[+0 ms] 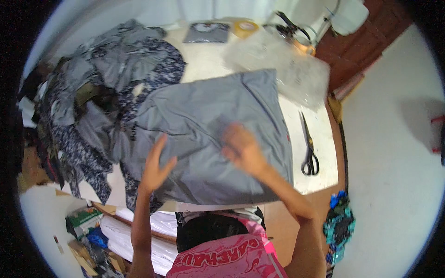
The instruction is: Folding a grey and camouflage shirt and placing it inside a plastic shipping bag.
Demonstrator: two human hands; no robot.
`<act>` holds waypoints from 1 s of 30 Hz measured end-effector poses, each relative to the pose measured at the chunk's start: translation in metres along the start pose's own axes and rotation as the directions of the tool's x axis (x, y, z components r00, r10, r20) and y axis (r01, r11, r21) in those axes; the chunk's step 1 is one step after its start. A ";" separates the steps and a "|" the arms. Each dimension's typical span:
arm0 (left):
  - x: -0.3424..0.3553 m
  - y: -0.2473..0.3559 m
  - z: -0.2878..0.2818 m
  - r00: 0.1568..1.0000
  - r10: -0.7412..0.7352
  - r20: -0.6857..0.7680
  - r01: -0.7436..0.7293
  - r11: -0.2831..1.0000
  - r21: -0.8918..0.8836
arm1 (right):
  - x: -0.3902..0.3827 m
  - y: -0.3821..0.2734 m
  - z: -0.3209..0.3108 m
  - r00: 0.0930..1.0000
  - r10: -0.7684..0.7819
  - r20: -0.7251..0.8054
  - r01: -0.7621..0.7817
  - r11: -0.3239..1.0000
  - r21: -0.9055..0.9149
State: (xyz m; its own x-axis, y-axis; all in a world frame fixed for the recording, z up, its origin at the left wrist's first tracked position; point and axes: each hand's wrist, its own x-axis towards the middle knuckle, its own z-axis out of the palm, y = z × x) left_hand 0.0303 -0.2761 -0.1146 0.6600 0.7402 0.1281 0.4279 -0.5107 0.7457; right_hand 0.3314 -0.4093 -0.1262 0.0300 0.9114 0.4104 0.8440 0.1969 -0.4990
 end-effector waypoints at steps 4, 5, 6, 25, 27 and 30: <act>-0.108 0.011 0.029 0.981 0.040 0.188 -0.077 0.978 0.192 | -0.075 -0.071 0.023 0.961 -0.116 0.250 0.055 0.970 0.238; -0.121 0.011 0.035 0.969 0.037 0.244 -0.111 0.948 0.297 | -0.084 -0.076 0.030 0.953 -0.143 0.267 0.088 0.974 0.206; -0.128 0.011 0.042 0.970 0.016 0.244 -0.092 0.948 0.306 | -0.091 -0.080 0.035 0.944 -0.171 0.283 0.124 0.976 0.177; -0.163 -0.077 -0.094 0.806 -0.113 -0.581 0.405 0.822 0.402 | -0.076 -0.004 -0.094 0.914 0.314 -0.256 -0.260 0.940 0.223; -0.155 -0.088 -0.130 0.782 -0.105 -0.615 0.423 0.813 0.400 | -0.039 -0.011 -0.114 0.904 0.218 -0.367 -0.174 0.973 0.150; -0.148 -0.086 -0.190 0.773 -0.159 -0.614 0.375 0.895 0.241 | 0.006 -0.016 -0.153 0.876 0.059 -0.479 -0.046 0.998 0.040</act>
State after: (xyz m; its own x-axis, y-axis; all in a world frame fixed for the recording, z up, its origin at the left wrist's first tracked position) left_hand -0.2221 -0.2587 -0.0734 0.0637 0.9221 0.3817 0.7792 -0.2849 0.5583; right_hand 0.4001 -0.4622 0.0010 0.3327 0.6369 0.6955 0.8198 0.1692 -0.5471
